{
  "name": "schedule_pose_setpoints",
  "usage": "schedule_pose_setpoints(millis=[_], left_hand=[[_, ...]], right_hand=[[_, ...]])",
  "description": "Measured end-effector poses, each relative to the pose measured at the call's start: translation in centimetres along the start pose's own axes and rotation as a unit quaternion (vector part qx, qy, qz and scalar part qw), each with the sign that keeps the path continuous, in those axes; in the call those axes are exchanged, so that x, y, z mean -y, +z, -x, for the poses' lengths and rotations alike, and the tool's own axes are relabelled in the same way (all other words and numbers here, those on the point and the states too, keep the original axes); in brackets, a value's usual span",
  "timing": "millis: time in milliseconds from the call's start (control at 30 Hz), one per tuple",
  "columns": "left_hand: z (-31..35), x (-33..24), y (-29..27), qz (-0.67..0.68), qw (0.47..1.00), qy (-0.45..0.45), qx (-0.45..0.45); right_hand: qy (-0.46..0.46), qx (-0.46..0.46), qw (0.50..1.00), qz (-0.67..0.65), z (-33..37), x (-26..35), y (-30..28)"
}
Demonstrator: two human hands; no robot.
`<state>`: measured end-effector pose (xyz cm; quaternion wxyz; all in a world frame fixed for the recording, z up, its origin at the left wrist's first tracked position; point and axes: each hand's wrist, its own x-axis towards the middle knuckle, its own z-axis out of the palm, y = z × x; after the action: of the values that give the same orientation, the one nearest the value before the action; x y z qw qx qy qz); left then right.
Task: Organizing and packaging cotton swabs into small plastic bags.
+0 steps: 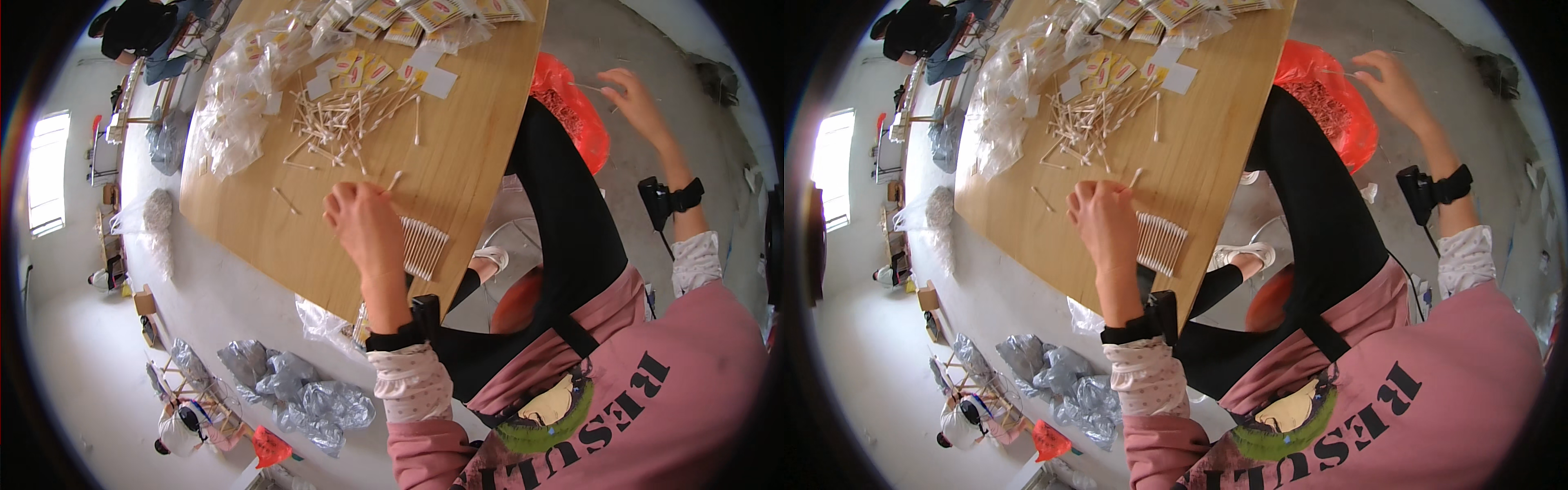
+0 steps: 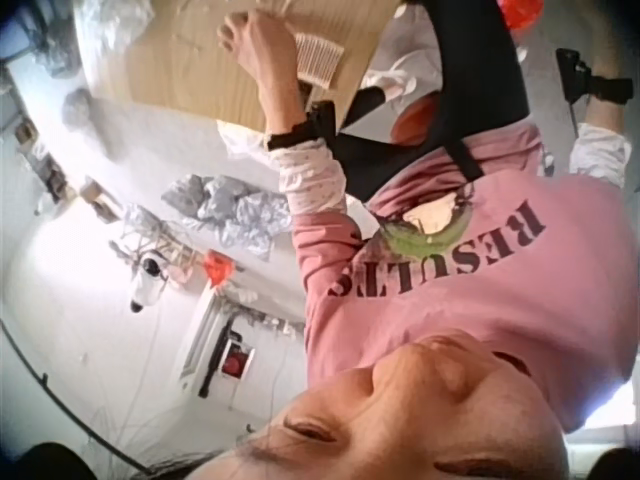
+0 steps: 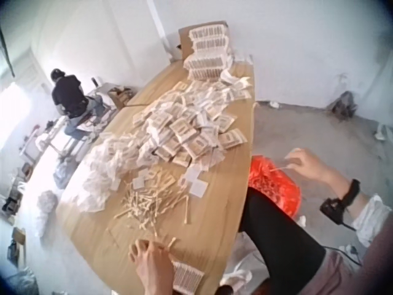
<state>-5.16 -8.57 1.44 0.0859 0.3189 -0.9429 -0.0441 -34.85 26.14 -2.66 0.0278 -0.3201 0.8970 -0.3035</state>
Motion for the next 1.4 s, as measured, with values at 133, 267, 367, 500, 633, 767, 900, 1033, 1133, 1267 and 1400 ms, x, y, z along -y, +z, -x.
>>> schedule_pose_setpoints(millis=[133, 267, 367, 500, 633, 767, 900, 1033, 1133, 1267, 1400], left_hand=[[1.6, 4.5, -1.7, -0.011, 0.999, -0.045, -0.011], [4.1, 5.3, -1.8, 0.064, 0.993, -0.09, 0.03], [6.1, 4.2, -1.3, 0.123, 0.99, -0.075, -0.001], [9.0, -0.1, -0.8, 0.318, 0.915, -0.173, -0.175], [10.1, -1.9, 0.8, 0.52, 0.768, -0.267, -0.262], [8.7, -3.3, 1.3, 0.606, 0.7, -0.263, -0.273], [9.3, -3.1, 1.7, 0.638, 0.685, -0.258, -0.24], [10.1, -4.2, 1.2, 0.636, 0.67, -0.27, -0.271], [10.3, -4.7, 1.5, 0.622, 0.669, -0.268, -0.306], [9.8, -5.0, 2.1, 0.636, 0.658, -0.263, -0.306], [9.3, -5.0, 2.1, 0.639, 0.649, -0.27, -0.313]], right_hand=[[-0.01, -0.051, 0.999, -0.004, -0.3, 3.7, 1.1], [-0.03, -0.037, 0.986, -0.159, -0.6, 11.7, 5.1], [-0.056, -0.005, 0.965, -0.255, 0.2, 18.6, 6.8], [-0.034, 0.117, 0.835, -0.536, 2.3, 24.5, 12.0], [-0.01, 0.19, 0.77, -0.609, 3.7, 27.3, 16.7], [-0.053, 0.249, 0.786, -0.563, 3.6, 28.4, 17.0], [-0.066, 0.291, 0.788, -0.538, 3.6, 27.7, 16.5], [-0.058, 0.245, 0.799, -0.545, 4.3, 26.8, 16.3], [-0.064, 0.218, 0.803, -0.551, 5.6, 28.0, 16.9], [-0.053, 0.216, 0.797, -0.561, 5.6, 28.1, 16.9], [-0.057, 0.223, 0.803, -0.55, 5.4, 28.1, 17.1]])
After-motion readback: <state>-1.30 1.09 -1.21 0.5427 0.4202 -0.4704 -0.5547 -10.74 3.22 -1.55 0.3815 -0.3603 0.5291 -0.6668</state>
